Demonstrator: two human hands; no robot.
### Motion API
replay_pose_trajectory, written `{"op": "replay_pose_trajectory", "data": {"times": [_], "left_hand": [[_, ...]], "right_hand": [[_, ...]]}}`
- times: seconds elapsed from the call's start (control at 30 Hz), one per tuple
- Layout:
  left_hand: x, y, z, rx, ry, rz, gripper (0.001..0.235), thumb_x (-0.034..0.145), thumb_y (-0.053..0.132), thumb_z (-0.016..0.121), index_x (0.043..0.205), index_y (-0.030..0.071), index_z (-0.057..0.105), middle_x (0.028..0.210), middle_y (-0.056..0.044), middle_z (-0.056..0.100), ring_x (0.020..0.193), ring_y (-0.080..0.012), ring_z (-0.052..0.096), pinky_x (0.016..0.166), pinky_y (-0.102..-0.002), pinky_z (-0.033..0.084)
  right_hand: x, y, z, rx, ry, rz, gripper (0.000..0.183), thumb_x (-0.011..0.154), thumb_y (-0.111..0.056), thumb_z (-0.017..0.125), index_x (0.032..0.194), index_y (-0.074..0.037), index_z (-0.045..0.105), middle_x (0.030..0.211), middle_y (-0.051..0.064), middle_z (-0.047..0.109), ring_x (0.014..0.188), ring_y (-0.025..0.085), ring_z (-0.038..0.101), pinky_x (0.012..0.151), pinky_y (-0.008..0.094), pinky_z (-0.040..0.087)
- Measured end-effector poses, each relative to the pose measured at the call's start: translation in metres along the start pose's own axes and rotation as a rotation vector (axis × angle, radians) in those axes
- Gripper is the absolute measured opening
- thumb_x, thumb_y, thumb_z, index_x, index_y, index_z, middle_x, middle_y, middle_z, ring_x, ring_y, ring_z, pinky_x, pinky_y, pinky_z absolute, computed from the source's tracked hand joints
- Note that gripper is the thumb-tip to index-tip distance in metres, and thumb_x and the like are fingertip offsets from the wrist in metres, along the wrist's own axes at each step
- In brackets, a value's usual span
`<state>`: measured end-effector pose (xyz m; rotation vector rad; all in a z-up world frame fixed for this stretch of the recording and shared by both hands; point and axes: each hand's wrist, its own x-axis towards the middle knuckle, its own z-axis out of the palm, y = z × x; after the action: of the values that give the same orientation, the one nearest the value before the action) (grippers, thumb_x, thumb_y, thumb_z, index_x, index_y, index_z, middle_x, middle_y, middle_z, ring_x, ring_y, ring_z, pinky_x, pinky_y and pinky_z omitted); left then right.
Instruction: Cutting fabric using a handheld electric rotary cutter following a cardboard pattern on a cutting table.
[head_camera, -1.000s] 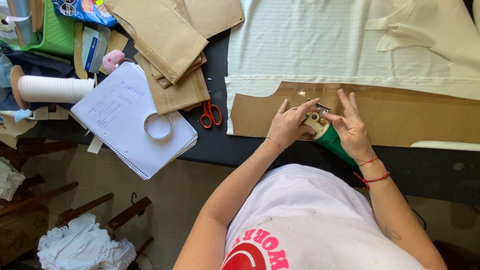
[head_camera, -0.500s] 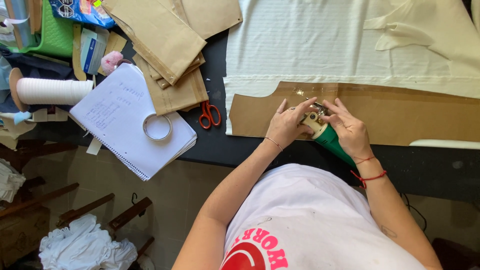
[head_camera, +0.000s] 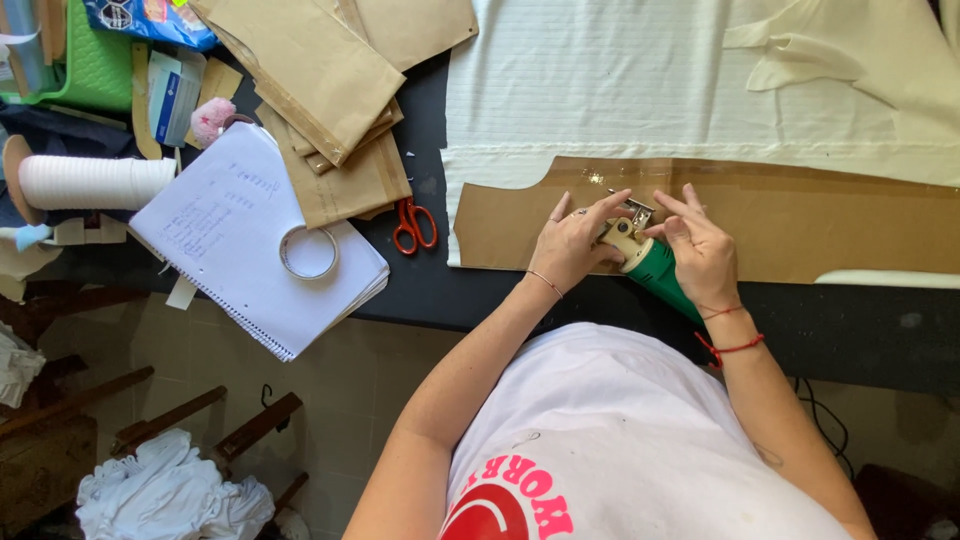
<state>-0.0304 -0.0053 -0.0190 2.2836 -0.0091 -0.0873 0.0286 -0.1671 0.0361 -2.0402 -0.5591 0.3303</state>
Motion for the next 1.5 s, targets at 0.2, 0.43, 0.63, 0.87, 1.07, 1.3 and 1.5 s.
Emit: {"op": "replay_pose_trajectory", "data": {"times": [0.2,0.43,0.63,0.87,1.07,1.3,1.5], "left_hand": [[-0.001,-0.001,0.002,-0.005,0.007,0.0,0.09,0.063,0.035,0.07,0.137,0.027,0.019,0.114,0.017,0.054,0.11,-0.0143,0.05,0.107,-0.053,0.016],[-0.004,0.002,0.005,0.001,0.013,-0.001,0.09,0.062,0.036,0.069,0.137,0.027,0.02,0.113,0.017,0.054,0.109,-0.0145,0.051,0.107,-0.053,0.017],[-0.002,0.0,0.004,-0.011,0.021,0.003,0.089,0.062,0.035,0.07,0.136,0.027,0.021,0.113,0.016,0.054,0.11,-0.014,0.05,0.106,-0.053,0.016],[0.005,-0.008,0.003,-0.013,0.009,0.014,0.088,0.064,0.034,0.069,0.137,0.028,0.019,0.114,0.019,0.053,0.112,-0.0114,0.048,0.106,-0.054,0.015],[0.002,-0.006,0.002,-0.017,0.007,0.02,0.088,0.064,0.035,0.068,0.137,0.027,0.02,0.115,0.019,0.052,0.114,-0.0113,0.046,0.106,-0.053,0.015],[0.001,-0.006,0.007,-0.035,0.01,0.021,0.085,0.064,0.036,0.067,0.136,0.026,0.022,0.114,0.017,0.053,0.114,-0.013,0.047,0.105,-0.054,0.016],[0.003,-0.007,0.004,-0.018,0.03,0.02,0.086,0.063,0.038,0.067,0.136,0.027,0.023,0.113,0.017,0.053,0.114,-0.0131,0.047,0.106,-0.054,0.017]], "right_hand": [[-0.001,-0.007,-0.001,-0.008,-0.042,0.015,0.03,0.095,-0.029,0.038,0.091,-0.014,0.064,0.125,0.004,0.049,0.127,0.032,0.028,0.1,0.056,0.015],[-0.007,-0.008,-0.003,0.029,-0.011,0.012,0.027,0.093,-0.026,0.042,0.09,-0.012,0.065,0.127,0.004,0.048,0.126,0.029,0.029,0.103,0.044,0.022],[-0.004,-0.015,-0.003,0.037,0.003,-0.008,0.031,0.095,-0.026,0.039,0.089,-0.01,0.064,0.127,0.007,0.047,0.125,0.033,0.03,0.103,0.044,0.024],[0.002,-0.001,0.005,0.047,0.022,-0.011,0.026,0.094,-0.024,0.042,0.093,-0.011,0.065,0.121,0.005,0.052,0.124,0.029,0.033,0.102,0.041,0.026],[0.001,-0.015,0.006,0.046,-0.01,0.008,0.023,0.092,-0.023,0.046,0.091,-0.009,0.064,0.123,0.008,0.05,0.125,0.033,0.03,0.102,0.044,0.024],[0.001,-0.006,0.002,0.033,0.01,-0.005,0.026,0.093,-0.027,0.043,0.098,-0.012,0.063,0.13,0.007,0.044,0.126,0.033,0.027,0.103,0.044,0.024],[0.003,-0.009,0.003,0.043,0.031,-0.02,0.025,0.094,-0.018,0.042,0.088,-0.007,0.064,0.124,0.009,0.051,0.124,0.034,0.033,0.099,0.042,0.031]]}}
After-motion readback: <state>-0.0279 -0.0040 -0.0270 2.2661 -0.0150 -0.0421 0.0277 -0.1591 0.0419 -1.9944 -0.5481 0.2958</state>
